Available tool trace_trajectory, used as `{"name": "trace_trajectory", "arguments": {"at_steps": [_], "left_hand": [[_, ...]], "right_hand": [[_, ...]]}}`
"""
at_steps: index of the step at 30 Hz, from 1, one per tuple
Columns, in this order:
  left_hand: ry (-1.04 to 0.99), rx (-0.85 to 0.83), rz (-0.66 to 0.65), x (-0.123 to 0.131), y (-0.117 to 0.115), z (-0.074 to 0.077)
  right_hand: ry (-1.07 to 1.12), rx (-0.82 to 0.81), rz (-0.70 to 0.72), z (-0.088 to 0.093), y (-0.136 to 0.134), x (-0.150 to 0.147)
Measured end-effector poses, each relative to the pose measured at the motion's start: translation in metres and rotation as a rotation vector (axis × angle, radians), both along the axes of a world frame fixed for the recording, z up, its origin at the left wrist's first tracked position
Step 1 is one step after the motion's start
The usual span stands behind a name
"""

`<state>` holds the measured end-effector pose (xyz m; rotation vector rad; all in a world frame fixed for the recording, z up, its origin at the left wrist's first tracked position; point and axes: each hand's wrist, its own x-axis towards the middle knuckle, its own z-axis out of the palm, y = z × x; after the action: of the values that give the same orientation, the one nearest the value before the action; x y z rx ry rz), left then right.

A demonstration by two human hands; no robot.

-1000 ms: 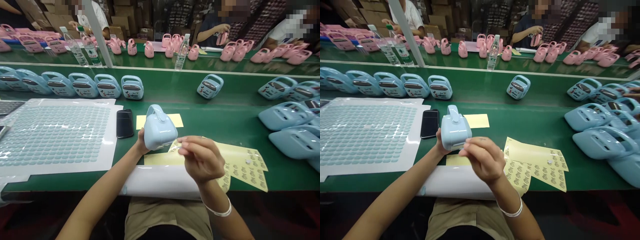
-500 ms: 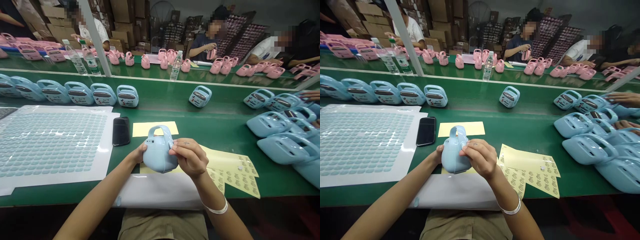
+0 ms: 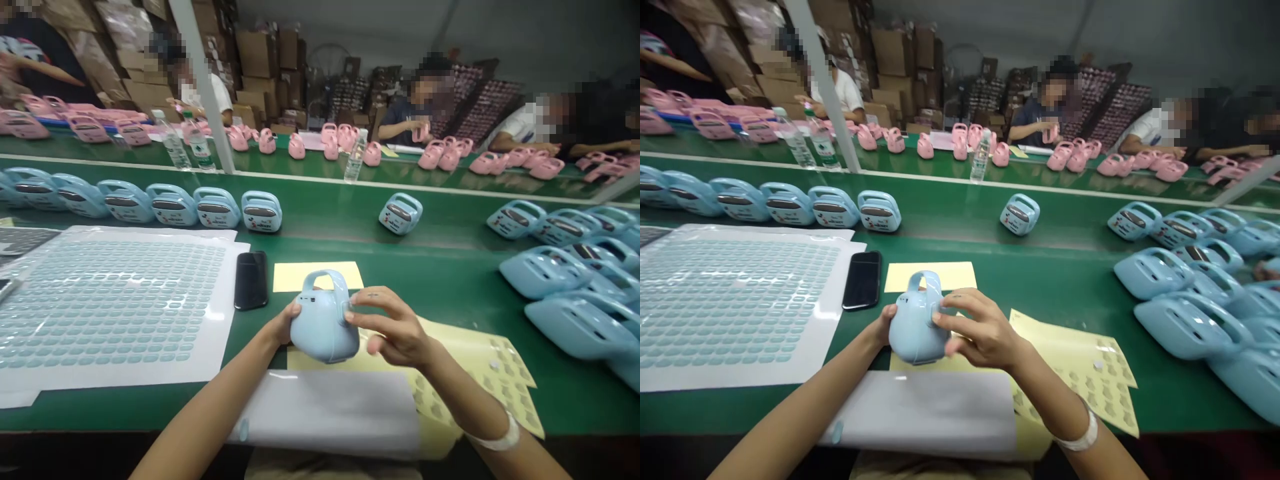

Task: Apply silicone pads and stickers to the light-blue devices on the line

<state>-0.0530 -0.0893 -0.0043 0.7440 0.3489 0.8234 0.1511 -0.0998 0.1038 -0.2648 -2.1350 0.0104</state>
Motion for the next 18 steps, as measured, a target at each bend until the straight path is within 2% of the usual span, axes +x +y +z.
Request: {"name": "trace_trajectory", "arguments": {"at_steps": [2, 4, 5, 7, 8, 9, 12, 15, 18], "left_hand": [[-0.01, -0.042, 0.036, 0.004, 0.001, 0.0], [-0.017, -0.05, 0.073, 0.009, 0.002, -0.001], [-0.019, -0.044, 0.09, 0.011, 0.003, -0.002], [-0.018, -0.036, 0.079, 0.012, 0.004, -0.004], [-0.018, -0.034, 0.065, 0.011, 0.004, -0.005], [-0.023, -0.035, 0.044, 0.009, 0.005, -0.007], [-0.124, -0.061, -0.034, 0.004, 0.007, -0.013], [-0.315, -0.087, 0.0, 0.004, 0.011, -0.019], [-0.429, -0.068, 0.073, 0.007, 0.017, -0.026]], "right_hand": [[-0.081, -0.09, 0.038, 0.026, 0.018, -0.013], [-0.165, -0.188, 0.039, 0.052, 0.051, -0.047], [-0.256, -0.241, -0.002, 0.062, 0.072, -0.071], [-0.516, -0.309, -0.216, 0.071, 0.117, -0.126], [-0.634, -0.321, -0.352, 0.07, 0.14, -0.154], [-0.665, -0.33, -0.402, 0.066, 0.161, -0.179], [-0.722, -0.339, -0.45, 0.043, 0.213, -0.23], [-0.745, -0.345, -0.457, 0.017, 0.25, -0.244], [-0.709, -0.379, -0.506, -0.005, 0.28, -0.235]]}}
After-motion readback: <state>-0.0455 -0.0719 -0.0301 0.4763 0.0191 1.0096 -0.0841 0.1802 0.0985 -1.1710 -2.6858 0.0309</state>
